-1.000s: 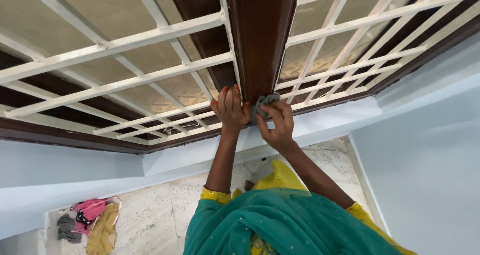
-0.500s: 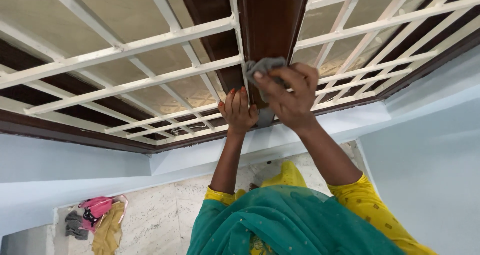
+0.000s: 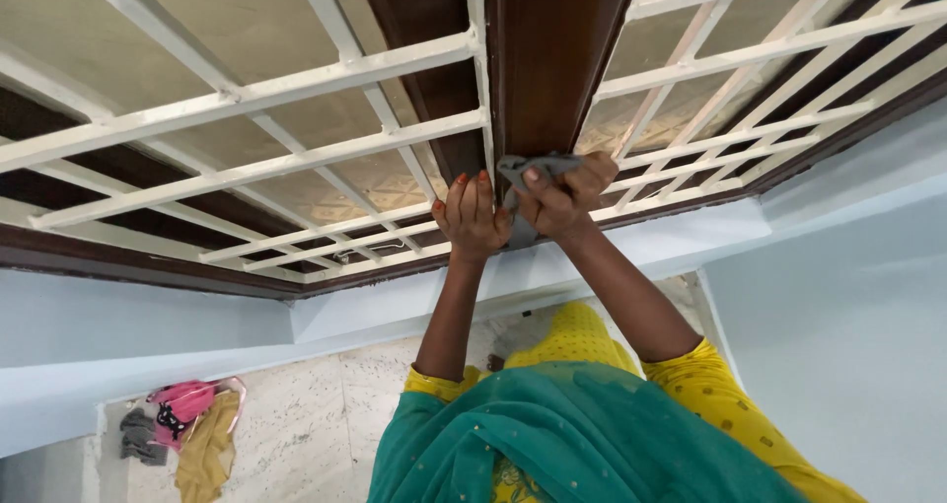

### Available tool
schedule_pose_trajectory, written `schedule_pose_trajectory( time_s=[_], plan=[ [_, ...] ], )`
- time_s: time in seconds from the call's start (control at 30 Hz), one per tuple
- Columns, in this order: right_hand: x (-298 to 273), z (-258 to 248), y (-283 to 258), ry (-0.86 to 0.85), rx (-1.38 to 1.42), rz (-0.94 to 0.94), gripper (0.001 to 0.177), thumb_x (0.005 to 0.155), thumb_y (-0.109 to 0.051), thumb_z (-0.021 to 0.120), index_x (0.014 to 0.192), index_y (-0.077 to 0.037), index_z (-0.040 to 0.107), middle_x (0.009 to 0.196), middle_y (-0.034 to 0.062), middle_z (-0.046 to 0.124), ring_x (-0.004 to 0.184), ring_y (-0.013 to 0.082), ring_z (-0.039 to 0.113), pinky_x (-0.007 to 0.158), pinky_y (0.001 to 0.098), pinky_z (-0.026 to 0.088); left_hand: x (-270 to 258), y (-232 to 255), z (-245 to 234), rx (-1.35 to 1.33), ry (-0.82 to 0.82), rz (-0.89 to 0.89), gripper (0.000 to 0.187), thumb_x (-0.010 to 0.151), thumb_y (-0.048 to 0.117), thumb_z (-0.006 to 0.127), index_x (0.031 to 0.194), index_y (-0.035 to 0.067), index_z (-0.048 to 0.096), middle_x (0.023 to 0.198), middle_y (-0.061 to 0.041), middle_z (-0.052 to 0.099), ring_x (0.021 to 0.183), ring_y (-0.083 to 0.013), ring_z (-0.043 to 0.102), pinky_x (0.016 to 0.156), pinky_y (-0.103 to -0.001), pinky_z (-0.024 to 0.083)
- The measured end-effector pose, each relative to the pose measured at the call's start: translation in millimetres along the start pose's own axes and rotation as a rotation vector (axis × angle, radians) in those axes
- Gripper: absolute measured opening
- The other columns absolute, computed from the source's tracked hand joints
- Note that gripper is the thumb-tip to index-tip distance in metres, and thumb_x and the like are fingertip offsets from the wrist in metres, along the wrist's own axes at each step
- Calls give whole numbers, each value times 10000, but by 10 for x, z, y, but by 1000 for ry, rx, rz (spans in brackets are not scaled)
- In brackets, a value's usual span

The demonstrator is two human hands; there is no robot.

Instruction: The person cleans a window frame and its white metal grill with a cloth, wiping between the bars and along the surfaces. They then open the window to wipe the inner edges, glass panes, and handles.

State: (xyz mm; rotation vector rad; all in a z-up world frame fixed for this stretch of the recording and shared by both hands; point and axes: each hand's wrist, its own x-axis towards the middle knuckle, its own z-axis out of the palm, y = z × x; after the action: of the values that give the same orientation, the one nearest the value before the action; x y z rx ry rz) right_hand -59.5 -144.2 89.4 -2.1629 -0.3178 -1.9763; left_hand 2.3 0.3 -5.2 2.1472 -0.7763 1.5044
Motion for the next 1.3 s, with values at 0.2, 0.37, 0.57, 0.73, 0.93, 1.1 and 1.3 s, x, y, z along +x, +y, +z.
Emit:
schedule_pose_trajectory(
  time_s=[0.2,0.37,0.57,0.73,0.93,1.1,1.3],
  plan=[
    [-720,29,-12,-86,-72,-129,289,989,-430,734,1219,-327,592,1132,23,418,1078,258,397,915,478,345,-64,-7,45,-37,-2,-22,558,1048,360,351,1456,38,554,1251,-77,646,1327,-251,539,1272,-483,54],
    [-1307,8,8,-227,-18,-59,335,933,-355,814,1177,-296,593,1213,32,453,1148,292,427,925,513,323,40,24,-74,-70,-16,-20,574,936,205,428,1475,34,531,1329,-89,634,1389,-265,501,1275,-481,37],
    [-873,-246,-351,-324,216,227,249,905,-39,836,1083,-65,664,1091,97,595,958,283,615,732,412,516,447,238,-707,-211,-202,-174,484,1031,190,553,1486,26,539,1429,-86,609,1489,-280,391,1276,-492,24],
    [-118,-458,-736,-352,211,412,216,874,-17,807,1061,-3,701,1009,158,656,874,272,696,702,358,577,419,522,-1115,-477,-109,-376,348,1031,85,562,1374,82,621,1431,-104,540,1417,-320,456,1252,-471,272],
    [383,-566,-835,-528,531,557,287,984,52,648,1266,15,680,1144,166,688,959,279,726,804,344,588,553,464,-1262,-757,-154,-565,317,1063,56,558,1373,22,613,1415,-173,496,1281,-291,515,1094,-396,466],
    [785,-649,-801,-573,559,517,312,991,52,603,1266,-49,711,1231,149,707,1036,247,735,870,312,609,791,241,-1285,-794,-143,-627,295,1080,82,597,1371,98,640,1421,-137,479,1252,-244,567,1052,-359,519],
    [1117,-546,-568,-224,126,316,309,1055,-136,680,1362,-168,674,1484,121,513,1420,322,419,1214,477,343,992,253,-1364,-113,-107,-394,394,932,192,698,1318,124,657,1355,-147,494,1150,-357,537,972,-469,406]
  ],
)
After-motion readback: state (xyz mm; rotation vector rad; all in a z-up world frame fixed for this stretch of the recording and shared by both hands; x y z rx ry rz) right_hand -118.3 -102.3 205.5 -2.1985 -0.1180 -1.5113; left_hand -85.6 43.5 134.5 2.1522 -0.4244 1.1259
